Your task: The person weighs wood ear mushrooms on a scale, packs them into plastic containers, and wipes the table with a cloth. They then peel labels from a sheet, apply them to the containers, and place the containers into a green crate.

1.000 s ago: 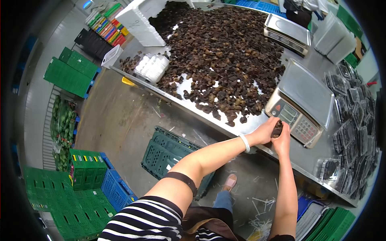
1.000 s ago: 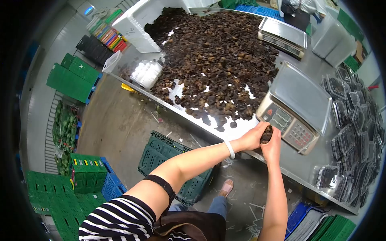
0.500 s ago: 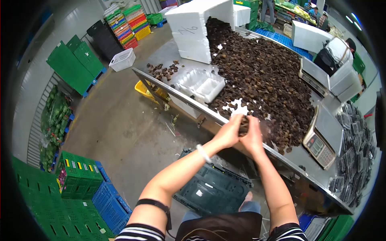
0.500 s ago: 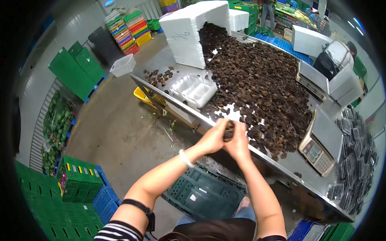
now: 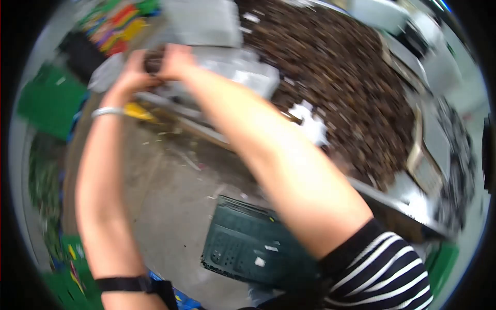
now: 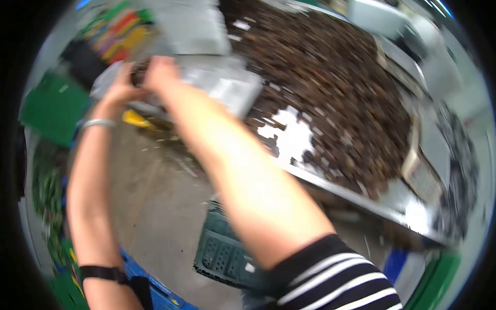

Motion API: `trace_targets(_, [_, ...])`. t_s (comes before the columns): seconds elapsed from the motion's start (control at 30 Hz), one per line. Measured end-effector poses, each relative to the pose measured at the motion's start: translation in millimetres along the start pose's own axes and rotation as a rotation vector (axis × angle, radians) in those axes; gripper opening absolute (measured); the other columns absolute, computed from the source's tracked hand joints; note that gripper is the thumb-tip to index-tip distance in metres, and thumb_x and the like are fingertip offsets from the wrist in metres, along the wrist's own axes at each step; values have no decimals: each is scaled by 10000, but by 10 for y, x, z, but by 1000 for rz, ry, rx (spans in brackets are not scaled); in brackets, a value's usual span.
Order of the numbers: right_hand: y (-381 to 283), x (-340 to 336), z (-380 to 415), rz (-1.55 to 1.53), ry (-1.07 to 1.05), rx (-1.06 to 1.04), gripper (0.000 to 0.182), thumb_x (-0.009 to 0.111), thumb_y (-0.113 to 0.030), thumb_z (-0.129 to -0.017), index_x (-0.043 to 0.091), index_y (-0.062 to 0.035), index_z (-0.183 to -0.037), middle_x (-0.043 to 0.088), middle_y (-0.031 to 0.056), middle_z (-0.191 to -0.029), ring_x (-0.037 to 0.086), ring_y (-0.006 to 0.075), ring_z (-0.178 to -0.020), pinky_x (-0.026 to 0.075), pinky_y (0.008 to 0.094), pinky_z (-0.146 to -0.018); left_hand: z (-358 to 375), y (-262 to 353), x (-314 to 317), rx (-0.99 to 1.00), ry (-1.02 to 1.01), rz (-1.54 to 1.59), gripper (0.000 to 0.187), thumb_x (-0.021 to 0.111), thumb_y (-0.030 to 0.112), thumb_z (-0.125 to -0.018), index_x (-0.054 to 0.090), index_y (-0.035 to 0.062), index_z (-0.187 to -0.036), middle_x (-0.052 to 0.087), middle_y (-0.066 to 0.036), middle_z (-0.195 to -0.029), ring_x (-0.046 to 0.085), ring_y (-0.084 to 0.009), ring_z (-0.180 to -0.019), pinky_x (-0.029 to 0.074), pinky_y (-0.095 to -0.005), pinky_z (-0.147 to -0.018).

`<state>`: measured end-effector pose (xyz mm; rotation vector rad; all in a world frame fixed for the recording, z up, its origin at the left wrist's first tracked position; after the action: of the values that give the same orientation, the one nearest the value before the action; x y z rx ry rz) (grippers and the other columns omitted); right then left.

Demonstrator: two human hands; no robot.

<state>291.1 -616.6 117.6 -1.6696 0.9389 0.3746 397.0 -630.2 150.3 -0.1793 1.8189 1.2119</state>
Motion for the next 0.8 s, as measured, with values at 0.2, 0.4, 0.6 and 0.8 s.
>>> trace_targets(0.2, [194, -397, 1374, -199, -41, -355, 406, 617, -64, -701, 555, 23, -1093, 518, 210, -1093, 507, 381, -1016, 482, 474, -795, -276, -1842, -4, 128, 218, 97, 671, 656, 29, -787, 381, -35, -1395, 529, -170, -1317, 535, -260, -1179, 441, -348, -988])
trace_targets(0.4, [1513, -2202, 3766, -4, -397, -64, 325, 597, -86, -734, 626, -33, -1053, 607, 129, -1020, 535, 304, -1041, 450, 407, -912, 1060, 734, 1182, 249, 96, 8, 465, 625, -14, -835, 504, 34, -1282, 515, -75, -1211, 498, -166, -1023, 392, -282, -935])
trace_targets(0.6, [3254, -4772, 5772, 694, -45, 698, 409, 732, -256, -737, 585, -4, -1023, 612, 164, -956, 567, 346, -971, 468, 443, -844, 1831, 2201, 2803, 4, -401, 337, 246, 584, -46, -854, 602, 26, -1089, 580, -17, -1031, 530, -82, -865, 446, -213, -758])
trace_targets(0.8, [3893, -4742, 6357, 168, -36, 730, 175, 705, -154, -739, 619, -59, -858, 599, 132, -828, 607, 327, -755, 495, 416, -693, 2471, 3547, 4788, -271, -844, 690, 213, 629, 26, -886, 622, 16, -1099, 663, -76, -1068, 639, -162, -899, 505, -278, -844])
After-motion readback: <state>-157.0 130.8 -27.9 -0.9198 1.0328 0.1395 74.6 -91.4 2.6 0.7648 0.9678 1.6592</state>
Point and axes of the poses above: each hand's wrist, its own z-axis away from the middle knuckle, its own x-axis out of the palm, y = z × x, the point moved 8 cm from there along -z, towards the middle knuckle
